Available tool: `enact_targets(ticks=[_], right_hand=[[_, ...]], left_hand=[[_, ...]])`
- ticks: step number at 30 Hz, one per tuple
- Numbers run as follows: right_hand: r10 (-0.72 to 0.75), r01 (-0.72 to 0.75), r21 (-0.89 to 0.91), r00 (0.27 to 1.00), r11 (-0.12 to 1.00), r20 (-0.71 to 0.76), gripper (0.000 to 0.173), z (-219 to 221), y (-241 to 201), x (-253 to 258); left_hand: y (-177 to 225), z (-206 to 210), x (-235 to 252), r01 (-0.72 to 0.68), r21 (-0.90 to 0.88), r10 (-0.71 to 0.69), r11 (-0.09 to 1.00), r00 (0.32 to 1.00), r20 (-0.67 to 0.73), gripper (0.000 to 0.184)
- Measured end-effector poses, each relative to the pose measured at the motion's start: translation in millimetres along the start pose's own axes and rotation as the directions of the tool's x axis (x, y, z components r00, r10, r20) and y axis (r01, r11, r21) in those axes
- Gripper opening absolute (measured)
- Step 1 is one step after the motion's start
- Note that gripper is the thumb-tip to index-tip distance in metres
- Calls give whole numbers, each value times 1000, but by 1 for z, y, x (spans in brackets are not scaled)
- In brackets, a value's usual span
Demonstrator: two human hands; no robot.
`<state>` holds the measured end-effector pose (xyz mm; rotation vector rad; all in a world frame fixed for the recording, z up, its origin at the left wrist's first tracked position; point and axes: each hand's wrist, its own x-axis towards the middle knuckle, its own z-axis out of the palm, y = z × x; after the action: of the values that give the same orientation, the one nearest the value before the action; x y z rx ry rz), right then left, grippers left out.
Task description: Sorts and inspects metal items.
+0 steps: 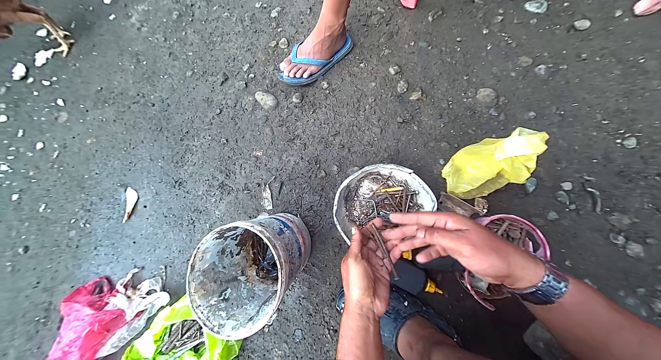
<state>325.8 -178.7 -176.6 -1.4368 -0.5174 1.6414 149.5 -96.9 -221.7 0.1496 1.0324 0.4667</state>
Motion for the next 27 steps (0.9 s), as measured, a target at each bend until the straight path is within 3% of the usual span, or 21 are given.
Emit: enact_targets(ticks=[2, 4, 6, 10, 13, 16, 22, 27], right_hand=[[-35, 26, -51, 985, 998, -169, 38, -7, 1, 8], [-78, 16, -198, 948, 980, -310, 31, -13, 7, 21], [-100, -40, -371, 931, 928, -351, 28, -14, 12, 35], [-145, -50, -616, 954, 786, -262, 27, -4, 27, 58], [-171, -17, -761, 971, 648, -168, 29, 7, 37, 73], [-175, 0, -811, 976, 585, -126, 29, 16, 42, 81], [-180, -3, -850, 977, 527, -115, 30, 22, 41, 83], [-259, 41, -819, 957, 572, -132, 29, 20, 40, 74]], left_hand=[[4, -2, -3, 6, -49, -5, 999, 1000, 30, 64], [11, -4, -11, -5, -78, 11, 997, 997, 75, 48], [21, -7, -24, -43, -97, 59, 994, 984, 166, 37], [43, -14, -48, -149, -33, 152, 988, 948, 280, 47], [56, -20, -55, -204, -3, 198, 979, 943, 266, 51], [62, -25, -57, -195, -68, 206, 978, 943, 260, 49], [64, -29, -59, -120, -230, 176, 966, 955, 241, 47], [62, -29, -60, -114, -214, 171, 970, 948, 267, 46]])
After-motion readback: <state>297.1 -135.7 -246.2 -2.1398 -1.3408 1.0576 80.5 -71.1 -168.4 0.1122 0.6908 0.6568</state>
